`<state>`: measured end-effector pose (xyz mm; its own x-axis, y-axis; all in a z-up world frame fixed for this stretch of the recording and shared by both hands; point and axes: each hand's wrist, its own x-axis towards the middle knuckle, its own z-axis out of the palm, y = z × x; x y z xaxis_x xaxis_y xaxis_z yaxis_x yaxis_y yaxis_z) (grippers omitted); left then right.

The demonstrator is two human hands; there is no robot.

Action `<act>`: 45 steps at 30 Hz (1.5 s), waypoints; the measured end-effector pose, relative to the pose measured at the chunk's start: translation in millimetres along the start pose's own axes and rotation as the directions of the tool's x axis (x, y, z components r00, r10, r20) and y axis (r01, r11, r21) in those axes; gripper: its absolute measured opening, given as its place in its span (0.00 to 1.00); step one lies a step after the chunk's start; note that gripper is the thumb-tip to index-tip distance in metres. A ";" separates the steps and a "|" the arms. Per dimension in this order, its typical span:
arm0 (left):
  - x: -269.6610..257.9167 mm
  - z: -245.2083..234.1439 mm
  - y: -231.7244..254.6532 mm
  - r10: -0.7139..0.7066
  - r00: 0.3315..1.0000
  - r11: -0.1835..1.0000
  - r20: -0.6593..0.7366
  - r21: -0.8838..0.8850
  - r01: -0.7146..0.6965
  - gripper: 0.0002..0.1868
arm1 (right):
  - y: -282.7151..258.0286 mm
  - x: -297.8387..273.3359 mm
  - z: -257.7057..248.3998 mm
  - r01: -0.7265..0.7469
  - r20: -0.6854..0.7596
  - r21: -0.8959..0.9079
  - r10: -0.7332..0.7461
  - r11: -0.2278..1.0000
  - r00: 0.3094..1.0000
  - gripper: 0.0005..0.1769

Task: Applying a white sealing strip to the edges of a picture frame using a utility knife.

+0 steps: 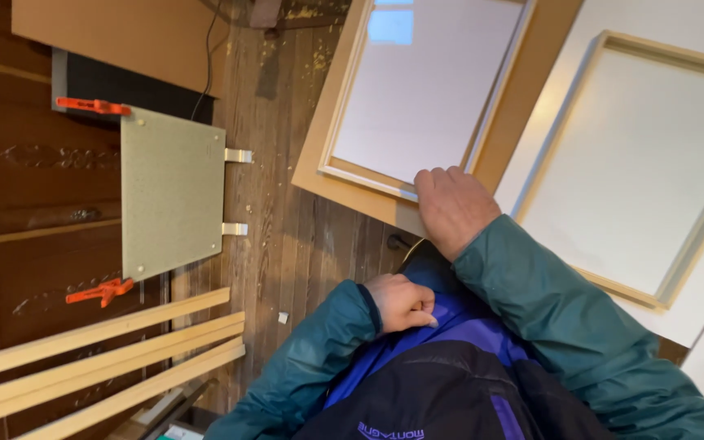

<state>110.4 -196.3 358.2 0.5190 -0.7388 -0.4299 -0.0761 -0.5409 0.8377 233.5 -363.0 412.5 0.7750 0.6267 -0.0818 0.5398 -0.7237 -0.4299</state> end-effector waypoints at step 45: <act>95.0 -39.9 121.1 0.518 0.782 0.849 -0.346 0.317 -0.422 0.12 | 49.5 -239.3 -88.8 -0.525 -0.048 0.196 0.543 0.828 0.838 0.16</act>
<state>184.4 -315.9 432.3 0.6609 -0.7193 0.2141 -0.5535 -0.2746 0.7862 104.0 -574.4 490.7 0.9586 0.1181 -0.2590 -0.0248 -0.8717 -0.4895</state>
